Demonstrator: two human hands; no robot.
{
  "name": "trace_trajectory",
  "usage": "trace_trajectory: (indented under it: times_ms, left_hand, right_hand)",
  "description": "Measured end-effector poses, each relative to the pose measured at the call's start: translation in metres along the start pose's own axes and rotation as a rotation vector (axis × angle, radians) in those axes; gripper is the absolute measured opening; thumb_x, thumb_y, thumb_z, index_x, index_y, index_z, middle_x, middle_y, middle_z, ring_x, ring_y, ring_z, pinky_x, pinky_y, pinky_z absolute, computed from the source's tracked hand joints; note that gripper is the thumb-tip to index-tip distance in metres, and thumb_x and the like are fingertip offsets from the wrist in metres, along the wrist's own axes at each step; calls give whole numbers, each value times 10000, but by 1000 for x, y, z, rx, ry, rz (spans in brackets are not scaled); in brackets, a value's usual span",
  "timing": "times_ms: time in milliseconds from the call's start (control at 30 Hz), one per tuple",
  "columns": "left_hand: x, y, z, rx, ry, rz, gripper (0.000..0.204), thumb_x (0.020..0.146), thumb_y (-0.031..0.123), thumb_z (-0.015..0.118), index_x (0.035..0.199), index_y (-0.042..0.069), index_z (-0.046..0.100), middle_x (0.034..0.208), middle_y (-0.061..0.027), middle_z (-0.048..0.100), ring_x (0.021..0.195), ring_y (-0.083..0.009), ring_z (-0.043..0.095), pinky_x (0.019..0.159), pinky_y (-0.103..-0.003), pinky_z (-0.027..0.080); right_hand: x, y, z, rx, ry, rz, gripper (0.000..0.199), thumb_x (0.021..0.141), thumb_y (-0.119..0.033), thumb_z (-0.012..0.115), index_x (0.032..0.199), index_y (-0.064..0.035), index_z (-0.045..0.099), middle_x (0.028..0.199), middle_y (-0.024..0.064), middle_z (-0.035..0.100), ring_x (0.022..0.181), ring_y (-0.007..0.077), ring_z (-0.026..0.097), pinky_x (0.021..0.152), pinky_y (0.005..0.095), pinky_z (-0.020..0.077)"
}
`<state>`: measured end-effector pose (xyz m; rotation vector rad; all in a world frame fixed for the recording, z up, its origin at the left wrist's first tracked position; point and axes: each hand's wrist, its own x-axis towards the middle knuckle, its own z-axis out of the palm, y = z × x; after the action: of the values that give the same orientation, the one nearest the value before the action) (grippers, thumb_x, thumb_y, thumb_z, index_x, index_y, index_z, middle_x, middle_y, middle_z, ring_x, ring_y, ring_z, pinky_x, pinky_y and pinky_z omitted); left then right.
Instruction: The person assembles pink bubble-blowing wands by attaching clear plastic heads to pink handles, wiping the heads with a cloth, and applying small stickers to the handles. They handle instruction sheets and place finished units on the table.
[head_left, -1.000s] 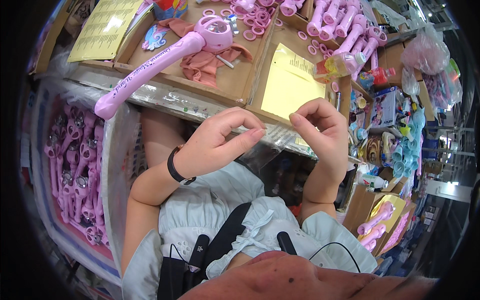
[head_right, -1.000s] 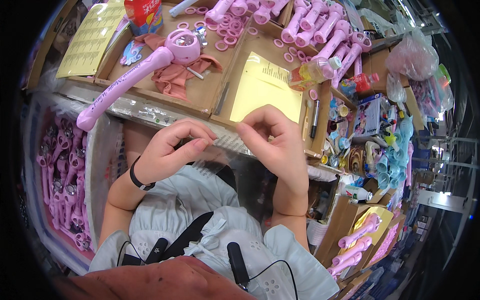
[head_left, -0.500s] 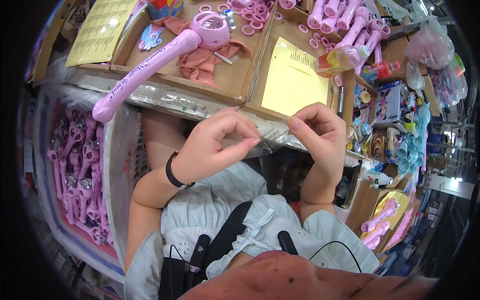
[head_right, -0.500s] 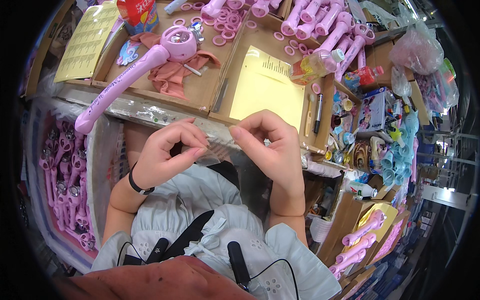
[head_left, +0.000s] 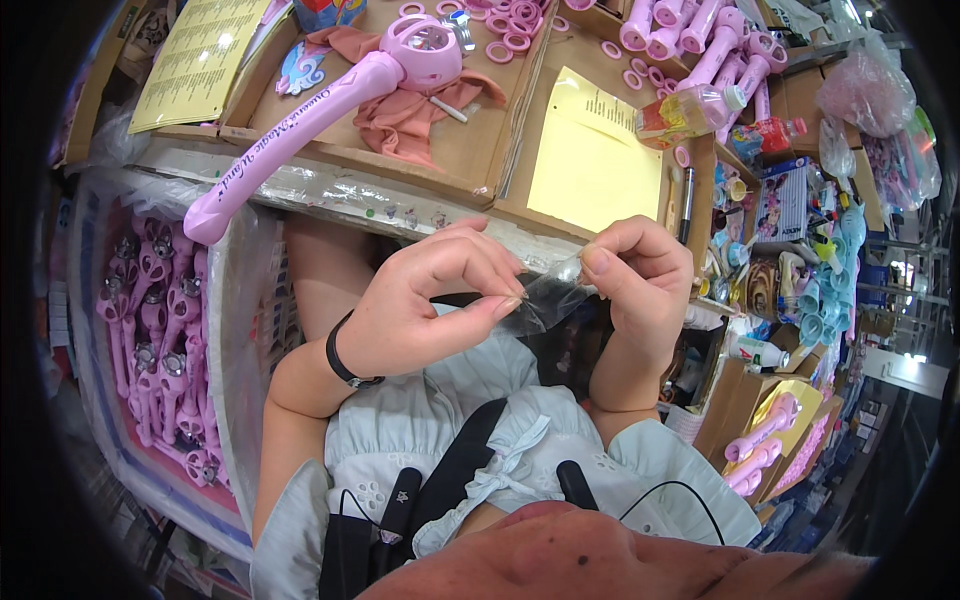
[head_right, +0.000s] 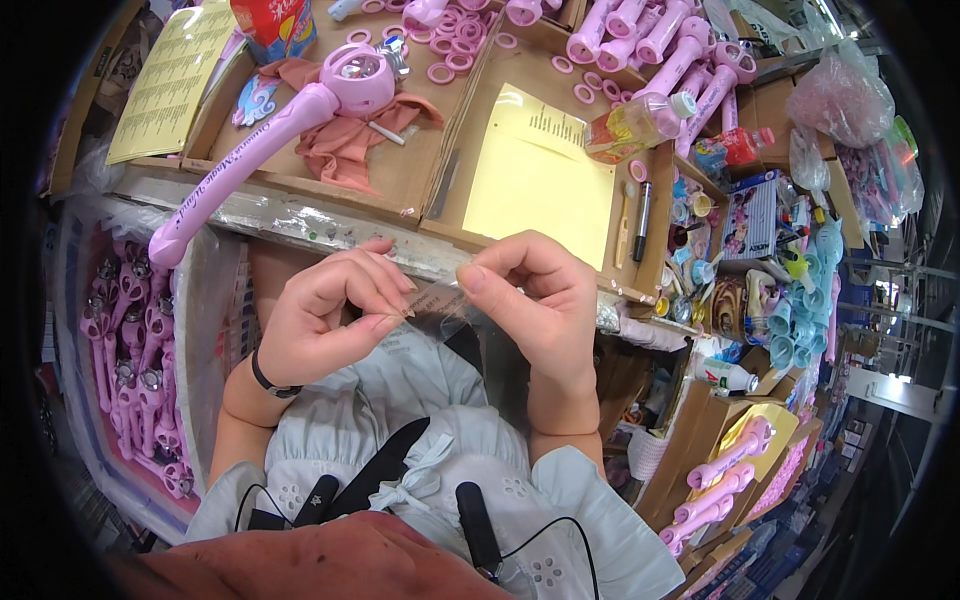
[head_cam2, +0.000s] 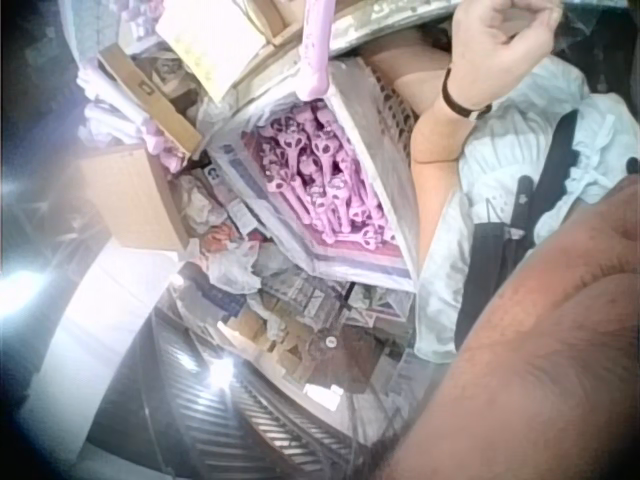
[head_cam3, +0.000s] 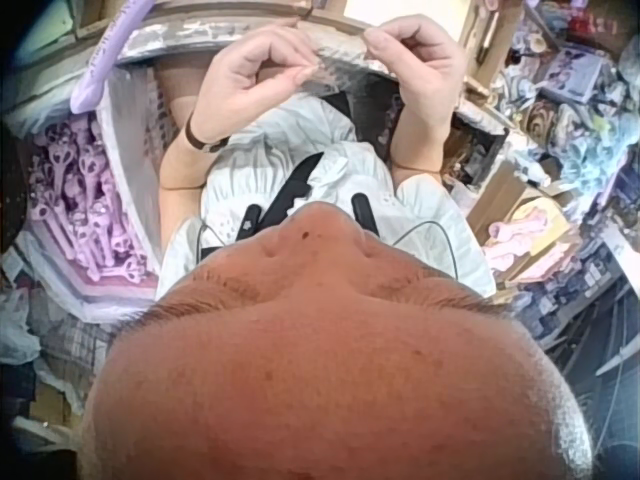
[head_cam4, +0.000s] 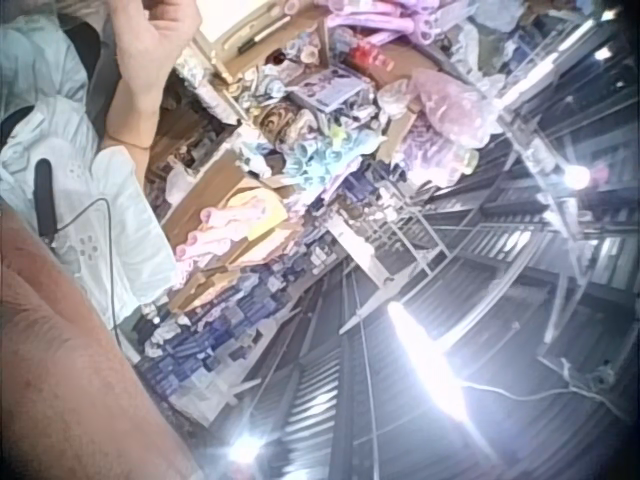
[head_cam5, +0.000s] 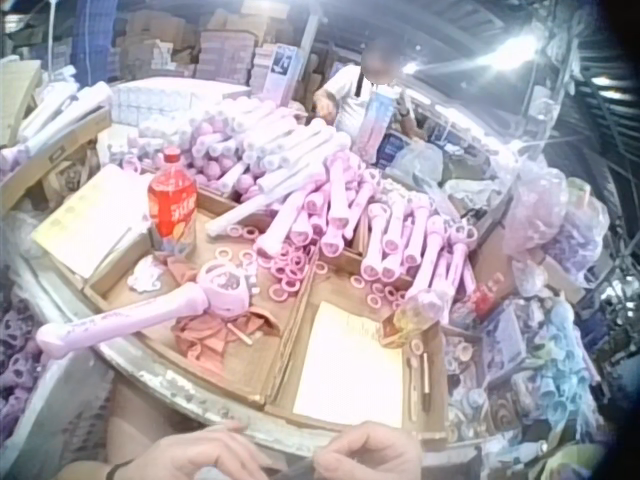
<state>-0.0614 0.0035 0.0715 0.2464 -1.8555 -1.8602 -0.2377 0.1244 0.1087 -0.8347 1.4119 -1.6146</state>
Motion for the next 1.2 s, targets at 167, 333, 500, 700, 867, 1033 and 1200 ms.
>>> trace_trajectory:
  times_ms: [167, 333, 500, 700, 867, 1033, 1200]
  left_hand:
    - [-2, -4, -4, -60, -63, 1, 58, 819, 55, 633, 835, 91, 590, 894, -1, 635, 955, -149, 599, 1026, -419, 301]
    - [-1, -5, -6, -489, -140, -257, 48, 890, 76, 583, 915, 36, 575, 981, -38, 615, 963, -113, 568, 903, -291, 408]
    - [-1, -1, -7, -513, -91, -296, 111, 925, 112, 554, 978, 15, 562, 1004, -47, 608, 946, -81, 548, 845, -238, 431]
    - [0, -2, -10, -532, -95, -456, 111, 908, 107, 581, 968, 16, 563, 984, -41, 615, 907, -73, 560, 817, -224, 444]
    - [0, -2, -8, -466, -70, -449, 80, 852, 52, 619, 883, 47, 546, 891, -36, 628, 907, -114, 578, 1057, -356, 287]
    - [-1, -4, -4, -362, -61, -295, 88, 846, 48, 622, 885, 48, 543, 867, -27, 629, 869, -110, 584, 1075, -376, 272]
    - [-3, -8, -5, -369, -59, -348, 114, 873, 92, 624, 938, 20, 565, 903, -11, 607, 833, -58, 552, 747, -215, 451]
  right_hand:
    - [-2, 3, 1, 26, -7, -12, 71, 808, -8, 667, 839, 23, 611, 771, 28, 614, 685, 57, 542, 625, 188, 424]
    - [0, 2, 2, -10, -3, 27, 89, 820, -25, 666, 866, 19, 603, 780, 17, 607, 691, 52, 536, 632, 186, 422]
    - [1, 1, 4, -35, 8, 12, 99, 830, -39, 662, 881, 15, 596, 787, 10, 603, 696, 49, 533, 642, 182, 422]
    - [2, 3, 5, -86, 27, 32, 100, 829, -49, 665, 874, 10, 599, 776, 6, 605, 695, 47, 538, 641, 183, 425]
    - [5, 3, 4, -95, 5, 78, 94, 828, -53, 665, 872, 2, 602, 775, 3, 607, 690, 42, 537, 637, 182, 423]
    - [7, 2, 4, -49, -14, 108, 97, 826, -59, 668, 869, 0, 604, 768, -2, 607, 684, 38, 535, 630, 178, 419]
    - [8, 1, 3, -165, 14, 76, 89, 815, -62, 680, 835, -5, 615, 726, -16, 599, 644, 25, 515, 591, 170, 401]
